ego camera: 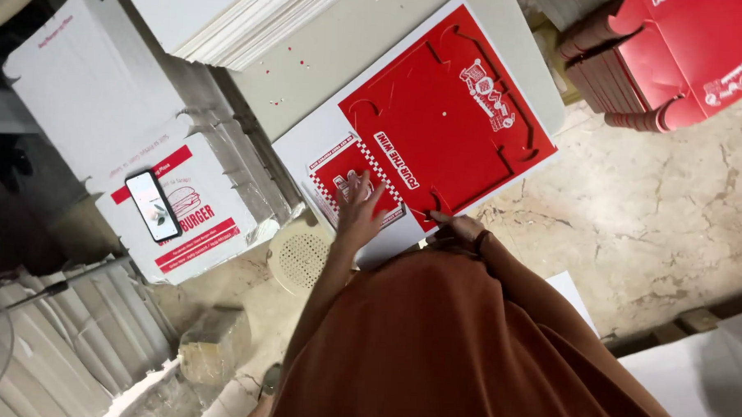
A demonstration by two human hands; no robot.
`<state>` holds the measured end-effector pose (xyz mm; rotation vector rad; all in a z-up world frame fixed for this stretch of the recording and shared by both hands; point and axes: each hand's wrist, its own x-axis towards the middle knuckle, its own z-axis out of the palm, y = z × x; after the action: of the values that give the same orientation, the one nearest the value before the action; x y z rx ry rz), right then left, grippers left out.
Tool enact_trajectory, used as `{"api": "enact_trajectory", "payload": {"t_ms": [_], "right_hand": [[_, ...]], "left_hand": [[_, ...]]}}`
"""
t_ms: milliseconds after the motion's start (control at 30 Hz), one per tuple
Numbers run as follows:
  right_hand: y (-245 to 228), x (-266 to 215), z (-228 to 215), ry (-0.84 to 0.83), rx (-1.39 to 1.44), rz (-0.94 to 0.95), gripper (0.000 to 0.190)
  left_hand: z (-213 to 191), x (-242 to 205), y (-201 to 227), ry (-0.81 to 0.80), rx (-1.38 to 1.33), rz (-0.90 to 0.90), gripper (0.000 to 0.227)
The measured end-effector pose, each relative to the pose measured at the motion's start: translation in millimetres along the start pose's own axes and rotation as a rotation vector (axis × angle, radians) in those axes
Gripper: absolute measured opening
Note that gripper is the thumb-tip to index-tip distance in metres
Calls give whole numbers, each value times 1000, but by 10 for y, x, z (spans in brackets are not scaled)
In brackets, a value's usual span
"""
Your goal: The person repeatedly picks up flat red and white cardboard sheets, folds them into small boxes, and stacks the finished boxes on the floor. The process is repeated multiple times throughout the clip.
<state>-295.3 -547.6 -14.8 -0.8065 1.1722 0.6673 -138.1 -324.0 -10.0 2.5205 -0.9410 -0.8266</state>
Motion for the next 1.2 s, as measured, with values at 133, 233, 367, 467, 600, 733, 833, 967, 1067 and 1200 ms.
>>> {"api": "enact_trajectory", "payload": {"t_ms": [133,233,367,467,600,733,833,967,1067,1200], "right_hand": [[-193,-200,-34,-31,-38,-72,75],[-255,-232,-10,-39,-190,-177,81],[-252,-246,-68,-60,-325,-104,82],[-272,-242,-240,-155,-414,43,70],[-460,220,-1224,-167,-759,65,67],[-992,760,-1853,863,-784,-787,47],[-1288,1132,-1892,1023,-1023,-786,52],[-1442,1774,-2261,998,-1237,-476,55],[-1576,1290,-2070,752,-1304,-344,65],[-1609,783,-1672,667,-1362,-284,81]], "left_hand": [[449,482,191,13,133,-141,71],[464,535,269,-46,132,-205,74],[228,542,125,-84,-7,-192,57],[-242,-60,464,675,97,-216,45],[659,-672,-393,517,-334,-901,76],[1125,-676,-786,108,-689,-1090,87],[1203,-540,-581,104,-799,-1034,80],[1746,-548,-852,319,-217,-767,24],[1386,-442,-973,355,-696,-1047,55],[875,-537,-911,266,-420,-1113,39]]}}
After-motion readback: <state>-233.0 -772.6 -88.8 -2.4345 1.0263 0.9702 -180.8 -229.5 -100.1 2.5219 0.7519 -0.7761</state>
